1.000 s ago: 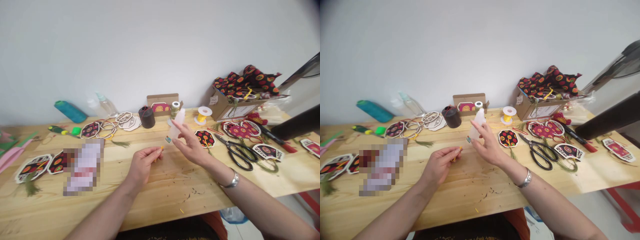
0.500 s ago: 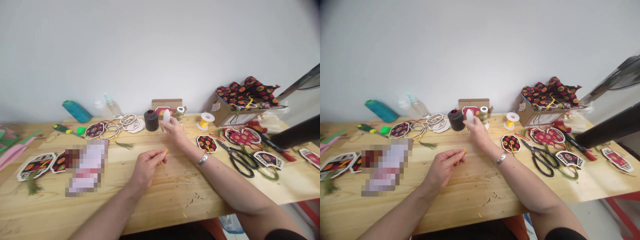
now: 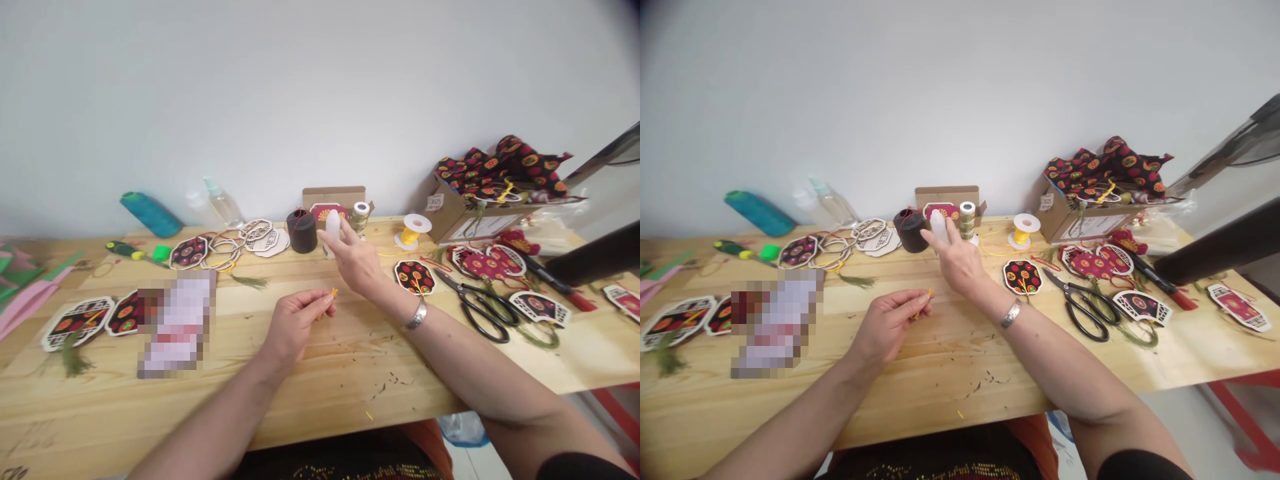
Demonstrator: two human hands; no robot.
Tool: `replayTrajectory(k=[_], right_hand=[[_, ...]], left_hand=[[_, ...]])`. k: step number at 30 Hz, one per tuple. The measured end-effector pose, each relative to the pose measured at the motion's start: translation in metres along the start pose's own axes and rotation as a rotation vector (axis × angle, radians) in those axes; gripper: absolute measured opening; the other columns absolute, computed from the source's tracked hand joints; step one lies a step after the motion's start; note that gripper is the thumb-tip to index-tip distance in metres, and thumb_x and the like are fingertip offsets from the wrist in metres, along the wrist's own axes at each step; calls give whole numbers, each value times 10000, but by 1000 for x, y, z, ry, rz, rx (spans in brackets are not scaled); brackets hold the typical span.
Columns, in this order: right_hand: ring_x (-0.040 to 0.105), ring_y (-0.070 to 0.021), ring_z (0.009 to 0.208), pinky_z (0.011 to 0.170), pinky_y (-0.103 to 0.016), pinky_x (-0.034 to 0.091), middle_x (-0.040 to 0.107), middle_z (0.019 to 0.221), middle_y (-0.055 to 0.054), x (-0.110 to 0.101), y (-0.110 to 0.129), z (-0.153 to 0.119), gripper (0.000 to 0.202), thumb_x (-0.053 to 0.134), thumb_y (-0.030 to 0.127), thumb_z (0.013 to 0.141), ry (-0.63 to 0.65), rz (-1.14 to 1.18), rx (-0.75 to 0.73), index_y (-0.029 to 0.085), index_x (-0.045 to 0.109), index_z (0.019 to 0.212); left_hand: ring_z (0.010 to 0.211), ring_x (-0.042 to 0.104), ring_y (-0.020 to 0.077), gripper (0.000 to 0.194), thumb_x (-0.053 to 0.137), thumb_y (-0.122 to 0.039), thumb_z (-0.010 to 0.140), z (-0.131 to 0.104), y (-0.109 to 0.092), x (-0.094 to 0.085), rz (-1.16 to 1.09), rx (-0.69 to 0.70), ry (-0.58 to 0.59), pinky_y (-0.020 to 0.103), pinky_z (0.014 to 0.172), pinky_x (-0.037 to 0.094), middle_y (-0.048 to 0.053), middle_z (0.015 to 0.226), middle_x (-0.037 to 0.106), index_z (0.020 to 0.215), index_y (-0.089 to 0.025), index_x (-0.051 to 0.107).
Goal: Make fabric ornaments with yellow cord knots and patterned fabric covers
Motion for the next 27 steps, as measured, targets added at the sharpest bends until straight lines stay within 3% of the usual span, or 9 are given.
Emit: replayTrajectory(k=[2, 5, 7, 9, 13, 17, 27], right_hand=[[619, -217, 881, 674, -348, 509, 451, 1412, -107, -15, 6, -9, 522, 424, 20, 834, -53, 66, -13, 295, 588, 1246], [596, -205, 882, 739, -343, 486, 656, 1062, -102, -38, 12, -23, 253, 480, 139, 880, -140, 319, 54, 206, 704, 976], [594, -171, 775, 726, -325, 477, 681, 831, -60, -44, 10, -32, 176, 546, 232, 870, -71, 578, 195, 184, 710, 829], [580, -141, 684, 683, -303, 472, 681, 730, -23, -42, 5, -41, 153, 609, 287, 826, 70, 846, 352, 181, 708, 780], [588, -122, 694, 694, -282, 467, 710, 776, -16, -31, -5, -52, 144, 687, 318, 748, 208, 1156, 484, 186, 730, 781], [607, -126, 762, 756, -293, 470, 715, 823, -21, -29, -8, -55, 146, 728, 310, 717, 246, 1196, 449, 200, 749, 811], [590, -105, 725, 698, -268, 479, 661, 791, -3, -25, -4, -57, 178, 785, 283, 673, 297, 1320, 357, 218, 759, 837]], left_hand=[[602, 532, 122, 107, 740, -275, 669, -1, -1, 0, 0, 0, 5, 269, 632, 372, 12, 583, 659, 688, -172, 758], [592, 522, 120, 109, 731, -271, 682, -2, -2, 2, 16, -5, 19, 265, 613, 372, 15, 583, 659, 707, -170, 762], [583, 517, 120, 116, 730, -274, 684, -3, -3, 3, 24, -7, 33, 265, 605, 378, 18, 579, 657, 707, -165, 761], [589, 528, 123, 121, 732, -279, 683, -3, -3, 4, 19, -11, 53, 266, 613, 394, 22, 587, 660, 702, -163, 759], [612, 544, 123, 110, 735, -276, 685, -4, -3, 6, 8, -5, 79, 263, 639, 416, 21, 601, 664, 682, -167, 752], [620, 544, 119, 98, 724, -264, 704, -3, -4, 5, 29, 12, 88, 257, 648, 418, 15, 602, 663, 685, -172, 752], [648, 562, 133, 91, 708, -249, 722, -4, -1, 4, 45, 20, 112, 280, 694, 438, 14, 623, 666, 746, -182, 764]])
Point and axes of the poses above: each hand's wrist, its own z-axis towards the middle knuckle, its own x-axis out of the palm, y = z × x, the point moved 2 cm from there along z, towards the middle knuckle
